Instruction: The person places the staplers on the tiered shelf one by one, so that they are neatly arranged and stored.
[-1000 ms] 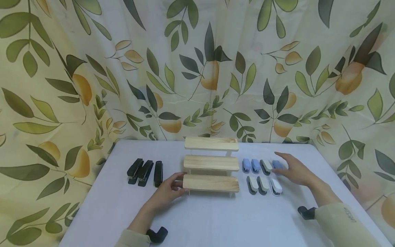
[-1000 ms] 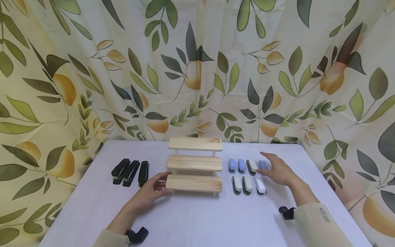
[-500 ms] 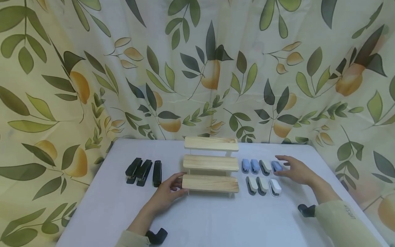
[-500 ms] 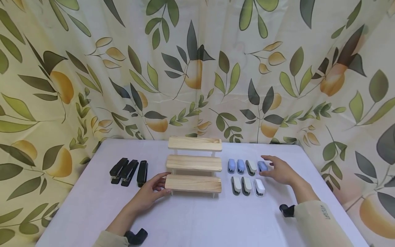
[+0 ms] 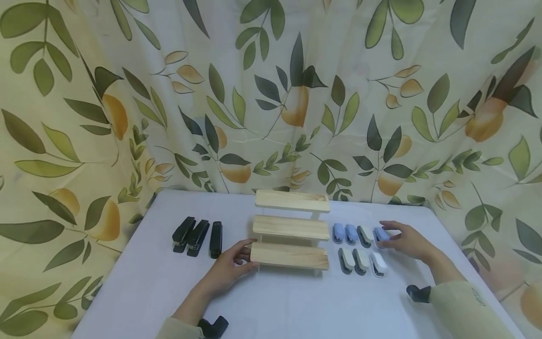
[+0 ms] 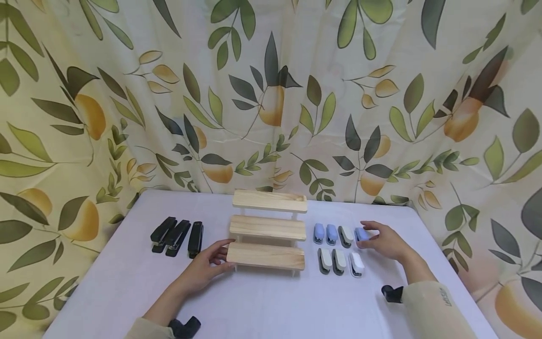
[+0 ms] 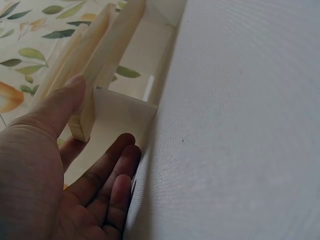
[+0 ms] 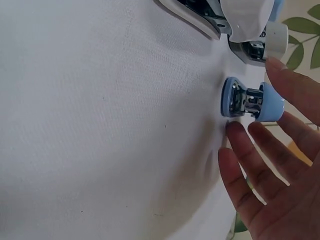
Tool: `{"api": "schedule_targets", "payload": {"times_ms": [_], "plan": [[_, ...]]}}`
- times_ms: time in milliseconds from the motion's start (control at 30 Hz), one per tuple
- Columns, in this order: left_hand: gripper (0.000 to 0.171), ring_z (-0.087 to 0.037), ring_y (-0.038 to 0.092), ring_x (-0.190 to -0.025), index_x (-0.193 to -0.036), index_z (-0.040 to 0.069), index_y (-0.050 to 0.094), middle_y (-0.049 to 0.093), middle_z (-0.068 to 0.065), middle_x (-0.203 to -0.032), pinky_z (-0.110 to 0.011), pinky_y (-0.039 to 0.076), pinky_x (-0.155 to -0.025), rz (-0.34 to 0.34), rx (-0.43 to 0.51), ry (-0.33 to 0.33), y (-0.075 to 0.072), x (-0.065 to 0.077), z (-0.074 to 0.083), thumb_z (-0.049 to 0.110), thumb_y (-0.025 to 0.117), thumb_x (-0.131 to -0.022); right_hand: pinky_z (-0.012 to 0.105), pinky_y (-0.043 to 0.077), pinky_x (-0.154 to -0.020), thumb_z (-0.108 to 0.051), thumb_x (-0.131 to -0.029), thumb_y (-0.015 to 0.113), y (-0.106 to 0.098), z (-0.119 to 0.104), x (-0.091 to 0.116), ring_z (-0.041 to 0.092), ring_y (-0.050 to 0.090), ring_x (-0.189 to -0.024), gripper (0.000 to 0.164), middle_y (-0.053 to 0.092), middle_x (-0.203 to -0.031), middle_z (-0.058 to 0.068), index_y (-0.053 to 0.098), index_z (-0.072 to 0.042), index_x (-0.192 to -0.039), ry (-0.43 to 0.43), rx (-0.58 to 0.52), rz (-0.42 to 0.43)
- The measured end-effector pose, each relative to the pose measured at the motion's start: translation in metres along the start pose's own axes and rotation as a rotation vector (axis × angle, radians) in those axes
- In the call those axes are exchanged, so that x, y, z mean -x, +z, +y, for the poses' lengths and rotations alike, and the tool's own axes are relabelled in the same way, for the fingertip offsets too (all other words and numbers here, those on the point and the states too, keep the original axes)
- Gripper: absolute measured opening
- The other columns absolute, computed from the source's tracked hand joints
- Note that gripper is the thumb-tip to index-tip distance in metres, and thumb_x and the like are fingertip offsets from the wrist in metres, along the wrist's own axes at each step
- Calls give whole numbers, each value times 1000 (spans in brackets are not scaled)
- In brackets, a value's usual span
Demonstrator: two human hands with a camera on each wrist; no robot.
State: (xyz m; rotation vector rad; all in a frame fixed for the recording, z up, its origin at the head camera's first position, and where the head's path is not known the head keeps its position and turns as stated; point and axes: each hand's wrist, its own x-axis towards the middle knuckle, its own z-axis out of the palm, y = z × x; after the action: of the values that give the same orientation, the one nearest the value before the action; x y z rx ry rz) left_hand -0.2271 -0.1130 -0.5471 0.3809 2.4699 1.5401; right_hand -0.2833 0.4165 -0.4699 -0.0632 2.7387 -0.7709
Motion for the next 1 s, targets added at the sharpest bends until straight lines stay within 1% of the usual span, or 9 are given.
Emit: {"api": "schedule_targets", "payload": {"times_ms": [133,467,733,1000], "plan": [[65,-12,63,-108,-150,35,50,69,7,-122,-34,50,-95,0,-2,6,1,0,0,49,76,-91,49,60,-90,-35,-92,79,2,4,-1,50,58,-122,83,42,-152,36,38,2,-155,6,-44,-13],[66,-12,62,-109,-150,36,49,68,7,-123,-37,49,-96,-5,-2,-6,2,-1,-1,50,75,-91,50,59,-93,-39,-91,79,4,12,-9,47,58,-121,86,39,-152,36,39,2,-155,47,-58,-27],[65,-13,62,-109,-150,36,50,68,6,-123,-36,49,-96,3,2,-2,1,1,1,48,75,-91,53,55,-95,-43,-91,78,3,12,-13,47,53,-123,87,35,-154,36,39,0,-156,75,-89,-67],[65,-13,62,-109,-150,37,49,68,6,-124,-38,49,-97,2,-7,-7,0,1,1,49,75,-91,55,51,-95,-37,-91,79,2,10,-16,47,46,-124,86,33,-153,37,38,2,-156,82,-106,-92]]}}
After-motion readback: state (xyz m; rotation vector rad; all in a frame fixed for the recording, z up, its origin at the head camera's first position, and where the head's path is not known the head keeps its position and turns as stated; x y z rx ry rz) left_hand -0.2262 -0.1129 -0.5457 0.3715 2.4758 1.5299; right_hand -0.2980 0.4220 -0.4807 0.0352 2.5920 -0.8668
